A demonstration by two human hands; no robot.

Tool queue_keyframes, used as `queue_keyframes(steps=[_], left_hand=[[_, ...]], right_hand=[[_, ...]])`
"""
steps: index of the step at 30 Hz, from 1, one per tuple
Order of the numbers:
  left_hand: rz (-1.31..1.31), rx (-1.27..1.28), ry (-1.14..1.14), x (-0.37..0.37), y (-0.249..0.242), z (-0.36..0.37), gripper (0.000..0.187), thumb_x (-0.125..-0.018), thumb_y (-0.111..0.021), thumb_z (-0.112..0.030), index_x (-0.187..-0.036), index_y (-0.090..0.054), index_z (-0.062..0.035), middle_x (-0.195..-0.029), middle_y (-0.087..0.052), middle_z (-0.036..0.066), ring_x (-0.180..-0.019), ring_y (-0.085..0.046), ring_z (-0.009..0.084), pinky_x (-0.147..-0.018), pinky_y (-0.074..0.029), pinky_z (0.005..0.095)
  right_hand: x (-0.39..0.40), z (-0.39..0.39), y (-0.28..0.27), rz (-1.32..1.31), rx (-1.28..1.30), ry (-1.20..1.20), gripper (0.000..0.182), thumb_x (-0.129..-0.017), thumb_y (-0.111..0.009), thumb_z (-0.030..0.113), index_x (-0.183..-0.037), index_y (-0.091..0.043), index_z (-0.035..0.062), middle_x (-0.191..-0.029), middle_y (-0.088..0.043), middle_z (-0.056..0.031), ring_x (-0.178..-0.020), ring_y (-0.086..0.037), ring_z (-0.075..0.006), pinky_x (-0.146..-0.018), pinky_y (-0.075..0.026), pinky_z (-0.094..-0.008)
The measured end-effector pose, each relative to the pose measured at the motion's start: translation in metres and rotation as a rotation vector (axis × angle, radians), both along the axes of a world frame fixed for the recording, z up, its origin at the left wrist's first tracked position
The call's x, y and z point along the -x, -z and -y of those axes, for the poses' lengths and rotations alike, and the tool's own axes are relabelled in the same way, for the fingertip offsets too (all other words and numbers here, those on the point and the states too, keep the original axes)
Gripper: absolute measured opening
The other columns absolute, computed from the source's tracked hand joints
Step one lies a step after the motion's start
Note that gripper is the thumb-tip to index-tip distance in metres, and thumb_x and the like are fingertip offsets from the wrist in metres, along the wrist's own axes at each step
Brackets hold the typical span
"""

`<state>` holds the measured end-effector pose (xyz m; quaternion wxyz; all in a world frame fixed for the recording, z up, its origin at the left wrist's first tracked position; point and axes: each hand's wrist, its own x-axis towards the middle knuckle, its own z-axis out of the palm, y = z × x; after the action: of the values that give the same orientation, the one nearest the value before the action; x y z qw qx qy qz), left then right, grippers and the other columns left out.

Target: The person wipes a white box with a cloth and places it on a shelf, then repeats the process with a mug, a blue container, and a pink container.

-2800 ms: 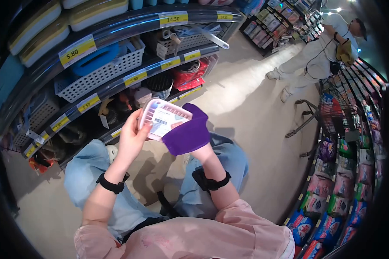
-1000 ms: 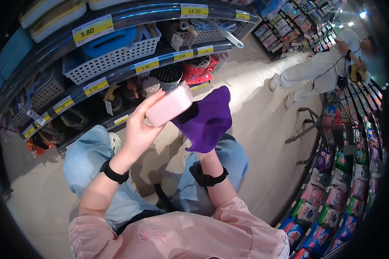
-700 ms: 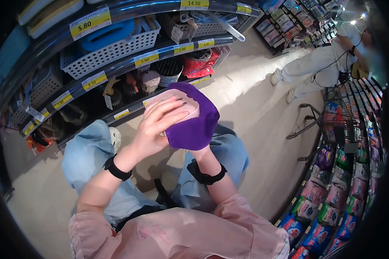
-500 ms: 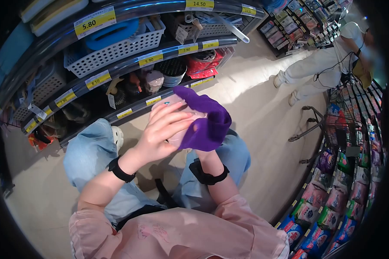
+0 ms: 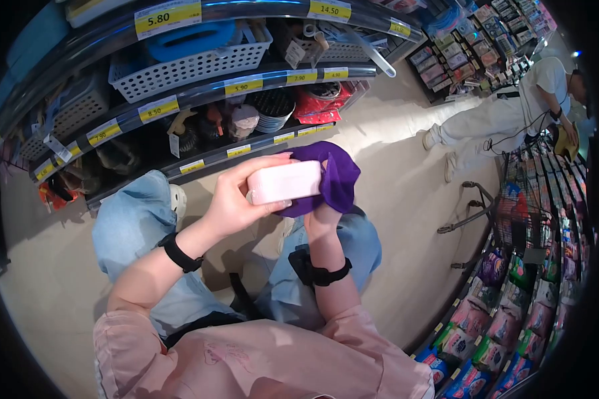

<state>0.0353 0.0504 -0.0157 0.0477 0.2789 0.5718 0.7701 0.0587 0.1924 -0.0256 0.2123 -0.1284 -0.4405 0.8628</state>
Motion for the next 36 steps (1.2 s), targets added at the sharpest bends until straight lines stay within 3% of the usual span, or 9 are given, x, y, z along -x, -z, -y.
queue_keyframes(steps=[4, 5, 13, 15, 18, 19, 24, 29, 36], left_hand=[[0.035, 0.118, -0.026, 0.006, 0.002, -0.001, 0.062, -0.062, -0.072, 0.000, -0.118, -0.046, 0.0017, -0.118, -0.052, 0.014, -0.109, -0.050, 0.0195, -0.092, -0.040, 0.0305], [0.064, 0.109, -0.043, 0.005, 0.002, -0.003, 0.060, -0.064, -0.070, 0.002, -0.119, -0.046, 0.0010, -0.116, -0.053, 0.013, -0.108, -0.051, 0.0186, -0.092, -0.040, 0.0301], [0.013, 0.175, -0.082, 0.002, 0.017, -0.003, 0.080, -0.069, -0.065, -0.002, -0.136, -0.021, -0.0080, -0.121, -0.049, 0.014, -0.108, -0.051, 0.0219, -0.090, -0.040, 0.0304], [0.022, 0.147, -0.037, 0.000, 0.015, -0.005, 0.080, -0.069, -0.065, -0.002, -0.136, -0.021, -0.0080, -0.121, -0.049, 0.015, -0.107, -0.052, 0.0226, -0.089, -0.040, 0.0304], [-0.032, 0.177, -0.047, -0.004, 0.017, -0.008, 0.087, -0.068, -0.070, -0.008, -0.137, -0.016, -0.0088, -0.121, -0.048, 0.015, -0.106, -0.052, 0.0237, -0.089, -0.041, 0.0313], [-0.036, 0.119, -0.059, -0.005, 0.019, -0.011, 0.092, -0.066, -0.072, -0.011, -0.137, -0.014, -0.0093, -0.120, -0.048, 0.015, -0.105, -0.053, 0.0236, -0.089, -0.041, 0.0320], [-0.075, 0.242, -0.102, -0.003, 0.024, -0.011, 0.103, -0.062, -0.077, -0.021, -0.137, -0.009, -0.0105, -0.118, -0.048, 0.014, -0.097, -0.054, 0.0234, -0.086, -0.043, 0.0332], [-0.093, 0.341, -0.145, -0.007, 0.031, -0.011, 0.050, -0.072, -0.068, -0.021, -0.114, -0.046, -0.0043, -0.099, -0.059, 0.011, -0.091, -0.058, 0.0215, -0.078, -0.045, 0.0307], [-0.236, 0.424, -0.208, -0.001, 0.020, -0.004, 0.046, -0.073, -0.067, -0.022, -0.110, -0.046, -0.0047, -0.092, -0.060, 0.011, -0.083, -0.060, 0.0235, -0.070, -0.047, 0.0314]], right_hand=[[-0.001, -0.001, 0.021, -0.063, -0.106, -0.051, 0.026, -0.084, -0.055, 0.014, -0.107, -0.051, 0.0024, -0.099, -0.055, -0.0037, -0.086, -0.054, -0.0113, -0.076, -0.045, -0.0267], [0.004, -0.010, 0.019, -0.100, -0.621, -0.136, 0.032, -0.078, -0.061, 0.013, -0.106, -0.050, 0.0024, -0.099, -0.055, -0.0059, -0.085, -0.055, -0.0129, -0.074, -0.046, -0.0269], [-0.005, -0.004, 0.013, -0.121, -0.768, -0.349, 0.043, -0.071, -0.067, 0.005, -0.109, -0.047, 0.0027, -0.097, -0.055, -0.0064, -0.087, -0.056, -0.0145, -0.079, -0.046, -0.0272], [-0.010, 0.000, 0.018, -0.107, -0.503, -0.162, 0.029, -0.077, -0.062, 0.009, -0.102, -0.050, 0.0010, -0.094, -0.055, -0.0070, -0.085, -0.055, -0.0157, -0.077, -0.046, -0.0287], [-0.004, -0.004, 0.021, 0.037, -0.608, -0.005, 0.022, -0.081, -0.057, 0.020, -0.092, -0.053, 0.0010, -0.086, -0.056, -0.0061, -0.079, -0.055, -0.0144, -0.070, -0.046, -0.0277], [-0.006, -0.004, 0.016, 0.008, -0.428, -0.019, 0.019, -0.086, -0.052, 0.018, -0.100, -0.050, 0.0059, -0.093, -0.052, -0.0025, -0.084, -0.052, -0.0132, -0.072, -0.044, -0.0274], [0.008, -0.032, 0.006, -0.017, 0.156, 0.031, 0.034, -0.089, -0.035, 0.032, -0.099, -0.052, 0.0042, -0.097, -0.057, -0.0101, -0.091, -0.056, -0.0220, -0.082, -0.045, -0.0350], [0.004, -0.044, 0.009, 0.000, 0.313, -0.068, 0.039, -0.089, -0.036, 0.034, -0.104, -0.051, 0.0019, -0.103, -0.056, -0.0124, -0.096, -0.055, -0.0251, -0.087, -0.043, -0.0368], [-0.002, -0.039, -0.011, 0.045, 0.239, -0.100, 0.044, -0.088, -0.039, 0.040, -0.109, -0.049, 0.0034, -0.108, -0.053, -0.0099, -0.101, -0.051, -0.0222, -0.087, -0.040, -0.0321]])
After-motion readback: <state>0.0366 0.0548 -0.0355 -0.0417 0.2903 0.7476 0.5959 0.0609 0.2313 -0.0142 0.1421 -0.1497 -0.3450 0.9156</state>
